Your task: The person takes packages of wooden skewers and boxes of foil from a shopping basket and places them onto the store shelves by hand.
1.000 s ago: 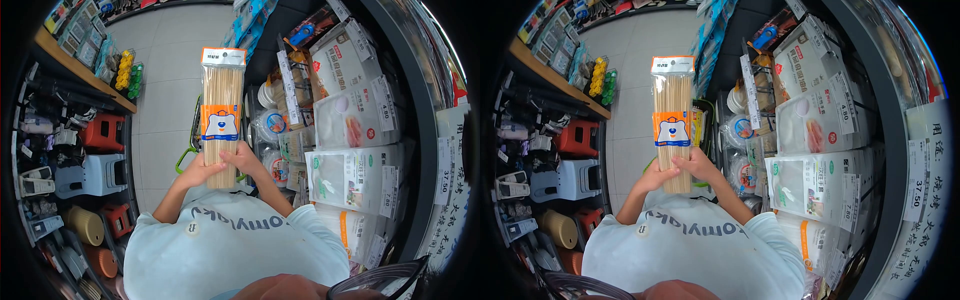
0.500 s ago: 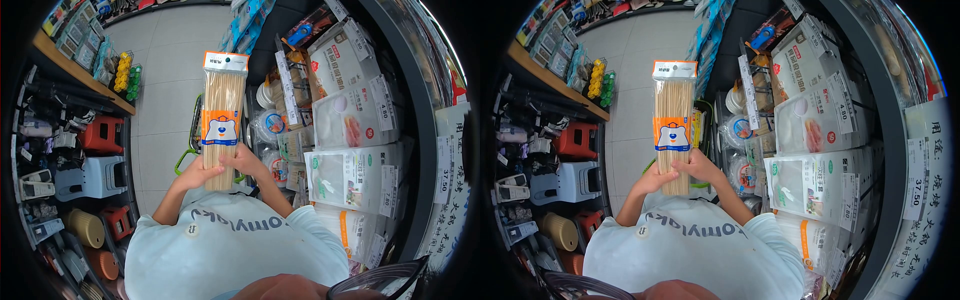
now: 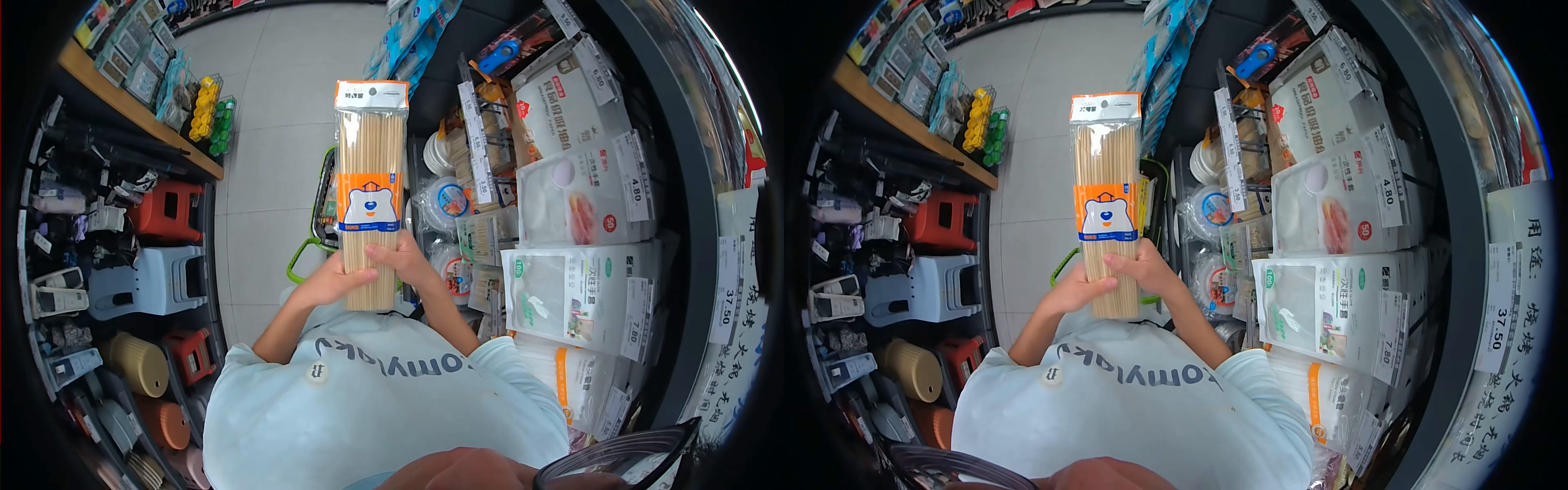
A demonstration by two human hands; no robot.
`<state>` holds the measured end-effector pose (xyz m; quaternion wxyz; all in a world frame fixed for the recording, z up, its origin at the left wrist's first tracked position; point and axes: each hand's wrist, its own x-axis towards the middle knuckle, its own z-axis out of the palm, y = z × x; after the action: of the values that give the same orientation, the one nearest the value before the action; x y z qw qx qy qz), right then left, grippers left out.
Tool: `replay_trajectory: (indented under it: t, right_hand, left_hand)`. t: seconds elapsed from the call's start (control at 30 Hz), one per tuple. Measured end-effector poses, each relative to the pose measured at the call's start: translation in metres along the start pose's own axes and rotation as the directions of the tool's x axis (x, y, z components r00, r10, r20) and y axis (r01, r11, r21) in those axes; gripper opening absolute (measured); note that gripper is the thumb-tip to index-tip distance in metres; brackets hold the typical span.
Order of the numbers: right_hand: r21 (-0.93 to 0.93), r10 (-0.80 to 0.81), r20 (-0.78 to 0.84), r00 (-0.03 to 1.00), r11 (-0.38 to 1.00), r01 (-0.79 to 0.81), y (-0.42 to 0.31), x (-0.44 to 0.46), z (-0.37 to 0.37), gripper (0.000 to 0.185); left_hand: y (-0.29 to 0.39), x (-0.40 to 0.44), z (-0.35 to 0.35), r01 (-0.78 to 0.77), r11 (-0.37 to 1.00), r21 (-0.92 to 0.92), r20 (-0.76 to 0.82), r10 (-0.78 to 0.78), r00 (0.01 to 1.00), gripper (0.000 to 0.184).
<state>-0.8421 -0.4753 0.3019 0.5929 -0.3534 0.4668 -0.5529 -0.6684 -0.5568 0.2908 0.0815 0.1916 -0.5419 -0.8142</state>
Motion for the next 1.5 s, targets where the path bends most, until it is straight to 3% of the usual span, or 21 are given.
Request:
replay_trajectory:
  t: [0.13, 0.2, 0.23, 0.3, 0.37, 0.43, 0.5, 0.6, 0.7, 0.83, 0.93, 0.97, 1.03, 1.1, 1.17, 1.2, 1.23, 1.3, 1.33, 1.4, 1.5]
  right_hand:
    - [-0.028, 0.013, -0.017, 1.0, 1.0, -0.013, 0.003, 0.004, -0.005, 0.033]
    - [-0.094, 0.04, -0.012, 0.999, 0.995, -0.041, 0.005, 0.011, -0.015, 0.033]
    - [-0.081, -0.037, -0.069, 0.997, 0.996, 0.032, 0.012, 0.018, -0.026, 0.034]
    - [-0.073, -0.113, -0.133, 0.985, 0.992, 0.104, 0.012, 0.035, -0.044, 0.034]
    - [0.438, -0.117, -0.387, 0.914, 0.849, 0.294, 0.003, 0.058, -0.063, 0.034]
    - [0.406, -0.13, -0.384, 0.914, 0.865, 0.294, -0.003, 0.074, -0.077, 0.034]
    - [0.376, -0.141, -0.374, 0.916, 0.881, 0.289, -0.001, 0.088, -0.09, 0.033]
    - [0.423, -0.083, -0.356, 0.931, 0.874, 0.239, 0.008, 0.101, -0.114, 0.032]
    - [0.465, -0.094, -0.37, 0.924, 0.842, 0.273, 0.01, 0.112, -0.133, 0.03]
    - [0.43, -0.04, -0.397, 0.917, 0.874, 0.224, 0.023, 0.124, -0.162, 0.026]
    - [0.331, -0.057, -0.636, 0.77, 0.881, 0.339, 0.037, 0.133, -0.203, 0.027]
    - [0.328, -0.062, -0.642, 0.764, 0.878, 0.347, 0.034, 0.137, -0.209, 0.027]
    - [0.283, -0.098, -0.779, 0.619, 0.826, 0.487, 0.026, 0.146, -0.22, 0.03]
    - [0.308, -0.145, -0.73, 0.668, 0.802, 0.511, 0.025, 0.157, -0.23, 0.035]
    - [0.04, -0.236, -0.884, 0.403, 0.821, 0.57, 0.037, 0.175, -0.245, 0.039]
    - [-0.032, -0.254, -0.904, 0.342, 0.841, 0.54, 0.044, 0.18, -0.253, 0.041]
    - [-0.037, -0.261, -0.904, 0.339, 0.836, 0.547, 0.041, 0.185, -0.254, 0.041]
    - [-0.402, -0.445, -0.874, 0.195, 0.887, 0.226, 0.041, 0.188, -0.251, 0.042]
    - [-0.401, -0.443, -0.876, 0.192, 0.889, 0.223, 0.05, 0.19, -0.26, 0.042]
    - [-0.483, -0.486, -0.871, 0.071, 0.874, 0.053, 0.073, 0.195, -0.29, 0.043]
    - [-0.586, -0.584, -0.81, 0.056, 0.809, -0.033, 0.07, 0.194, -0.299, 0.043]
  left_hand:
    - [-0.001, 0.003, -0.003, -0.03, 0.999, 0.012, -0.023, 0.03, 0.999, 0.043]
    - [-0.003, 0.006, -0.013, 0.071, 0.997, -0.013, -0.018, -0.071, 0.997, 0.042]
    - [-0.004, 0.01, -0.02, 0.069, 0.998, -0.013, -0.015, -0.069, 0.998, 0.042]
    - [-0.009, 0.018, -0.032, 0.174, 0.957, 0.232, 0.115, -0.204, 0.972, 0.041]
    - [-0.021, 0.027, -0.042, 0.171, 0.928, 0.332, 0.158, -0.233, 0.959, 0.043]
    - [-0.039, 0.039, -0.049, 0.153, 0.89, 0.43, 0.192, -0.256, 0.947, 0.046]
    - [-0.059, 0.051, -0.055, 0.116, 0.812, 0.572, 0.063, -0.185, 0.981, 0.054]
    - [-0.06, 0.067, -0.059, 0.155, 0.717, 0.679, 0.004, -0.214, 0.977, 0.057]
    - [-0.083, 0.078, -0.067, 0.221, 0.757, 0.615, 0.083, -0.341, 0.936, 0.055]
    - [-0.1, 0.081, -0.064, 0.13, 0.83, 0.542, 0.113, -0.226, 0.968, 0.056]
    - [-0.103, 0.078, -0.07, 0.125, 0.587, 0.8, -0.111, -0.059, 0.992, 0.059]
    - [-0.101, 0.075, -0.073, 0.118, 0.583, 0.804, -0.103, -0.058, 0.993, 0.059]
    - [-0.099, 0.071, -0.085, 0.223, 0.398, 0.89, -0.225, -0.041, 0.973, 0.055]
    - [-0.13, 0.068, -0.107, 0.239, 0.42, 0.876, -0.23, -0.073, 0.97, 0.058]
    - [-0.139, 0.063, -0.119, 0.343, 0.385, 0.856, -0.243, -0.286, 0.927, 0.063]
    - [-0.153, 0.06, -0.127, 0.296, 0.282, 0.913, -0.213, -0.29, 0.933, 0.067]
    - [-0.16, 0.057, -0.133, 0.29, 0.28, 0.915, -0.21, -0.283, 0.936, 0.067]
    - [-0.174, 0.048, -0.138, 0.281, 0.317, 0.906, -0.13, -0.422, 0.897, 0.067]
    - [-0.179, 0.044, -0.138, 0.279, 0.317, 0.906, -0.127, -0.426, 0.896, 0.067]
    - [-0.184, 0.042, -0.141, 0.359, 0.393, 0.846, -0.139, -0.488, 0.862, 0.065]
    - [-0.181, 0.044, -0.147, 0.376, 0.433, 0.819, -0.155, -0.465, 0.872, 0.062]
